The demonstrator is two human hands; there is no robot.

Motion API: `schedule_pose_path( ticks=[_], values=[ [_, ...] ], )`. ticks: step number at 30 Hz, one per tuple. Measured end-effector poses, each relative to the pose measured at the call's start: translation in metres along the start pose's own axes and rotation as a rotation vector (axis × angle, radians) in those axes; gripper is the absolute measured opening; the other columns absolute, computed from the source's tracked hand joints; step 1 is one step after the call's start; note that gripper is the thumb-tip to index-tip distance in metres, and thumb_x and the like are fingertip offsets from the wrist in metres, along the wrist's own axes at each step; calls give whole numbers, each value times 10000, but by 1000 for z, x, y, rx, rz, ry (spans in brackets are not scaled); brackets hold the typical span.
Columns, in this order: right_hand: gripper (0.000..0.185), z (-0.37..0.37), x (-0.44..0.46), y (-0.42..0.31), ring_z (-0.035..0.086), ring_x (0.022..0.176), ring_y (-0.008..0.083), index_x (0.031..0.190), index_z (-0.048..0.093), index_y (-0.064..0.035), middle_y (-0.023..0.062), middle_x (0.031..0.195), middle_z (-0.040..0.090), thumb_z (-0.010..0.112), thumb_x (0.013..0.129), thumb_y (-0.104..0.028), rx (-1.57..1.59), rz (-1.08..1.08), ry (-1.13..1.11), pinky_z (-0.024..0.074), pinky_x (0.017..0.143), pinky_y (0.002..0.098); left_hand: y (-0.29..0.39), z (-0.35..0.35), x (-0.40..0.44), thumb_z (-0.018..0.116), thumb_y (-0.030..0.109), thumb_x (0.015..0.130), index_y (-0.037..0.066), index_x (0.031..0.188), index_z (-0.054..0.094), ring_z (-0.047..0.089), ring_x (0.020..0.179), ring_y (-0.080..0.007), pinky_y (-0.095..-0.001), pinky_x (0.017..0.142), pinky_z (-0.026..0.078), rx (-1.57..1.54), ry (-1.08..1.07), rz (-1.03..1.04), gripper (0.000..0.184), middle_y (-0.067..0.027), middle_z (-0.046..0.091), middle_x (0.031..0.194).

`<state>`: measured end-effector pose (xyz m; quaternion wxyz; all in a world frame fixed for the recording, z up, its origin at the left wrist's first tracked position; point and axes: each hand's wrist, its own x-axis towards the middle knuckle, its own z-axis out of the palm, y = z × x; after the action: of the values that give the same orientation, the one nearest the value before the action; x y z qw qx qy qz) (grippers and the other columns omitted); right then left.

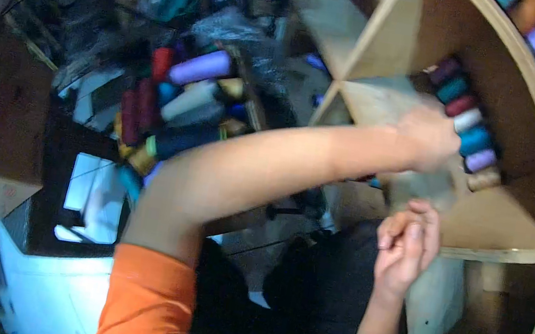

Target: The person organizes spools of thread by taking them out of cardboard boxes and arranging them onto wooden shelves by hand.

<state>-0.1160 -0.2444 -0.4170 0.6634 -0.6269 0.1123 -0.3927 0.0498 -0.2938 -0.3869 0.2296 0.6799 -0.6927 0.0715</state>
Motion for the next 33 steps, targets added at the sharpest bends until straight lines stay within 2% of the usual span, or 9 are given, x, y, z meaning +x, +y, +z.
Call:
schedule_pose_path(
  ticks=[5,7,9,11,14,19,26,32,33],
  values=[
    [277,21,14,2,462,588,66,1093,507,39,43,721,546,535,883,-139,-125,147,-140,365,518,188,-68,-118,-131,585,288,835,36,920,628,631,678,-346,-450,629,508,220,-119,-377,270,-200,623,712],
    [267,48,27,-8,537,683,69,1094,546,-3,32,842,593,603,857,-112,-217,337,-346,439,620,199,-89,-152,-198,570,258,866,25,956,615,619,696,-357,-428,640,492,109,-128,-445,253,-193,619,728],
    [264,81,45,0,588,758,110,1044,579,-21,72,872,607,652,803,-99,-434,113,-748,476,677,229,-86,-170,-252,562,233,874,18,968,610,618,769,-349,-396,688,486,49,-191,-561,240,-196,625,808],
    [331,119,54,27,611,812,313,1023,570,-10,169,957,586,691,732,-115,-520,-263,-932,503,759,352,-84,-166,-288,559,223,874,11,980,602,612,833,-347,-380,731,478,56,-158,-643,241,-201,627,885],
    [507,168,50,59,506,1056,310,1131,530,-12,141,1085,523,718,688,-171,-795,-537,-1063,443,886,375,-85,-153,-315,552,209,871,8,1004,592,599,887,-354,-388,770,468,145,-53,-784,244,-198,624,941],
    [539,196,45,89,525,1017,278,1109,549,-17,122,1028,545,730,638,-209,-1088,-705,-1040,457,829,398,-98,-151,-319,542,184,869,18,1056,581,585,941,-354,-410,816,453,128,3,-794,254,-182,620,980],
    [480,178,56,83,559,937,293,947,600,-9,132,933,565,741,586,-291,-997,-690,-912,480,781,395,-131,-123,-300,618,100,790,12,1029,603,602,925,-343,-399,815,467,76,34,-651,256,-182,621,981],
    [596,100,75,4,624,844,329,1033,582,70,226,937,618,744,603,-310,-690,-416,-693,493,804,368,-118,-113,-279,699,171,733,15,1077,591,563,1026,-351,-410,874,443,-1,-44,-773,393,-209,604,1040],
    [570,76,73,-18,623,858,255,1047,580,63,194,941,632,752,630,-286,-671,-149,-721,484,817,350,-123,-109,-279,703,176,732,15,1089,584,562,1028,-353,-414,874,443,23,-24,-730,409,-209,604,1042]
  ],
)
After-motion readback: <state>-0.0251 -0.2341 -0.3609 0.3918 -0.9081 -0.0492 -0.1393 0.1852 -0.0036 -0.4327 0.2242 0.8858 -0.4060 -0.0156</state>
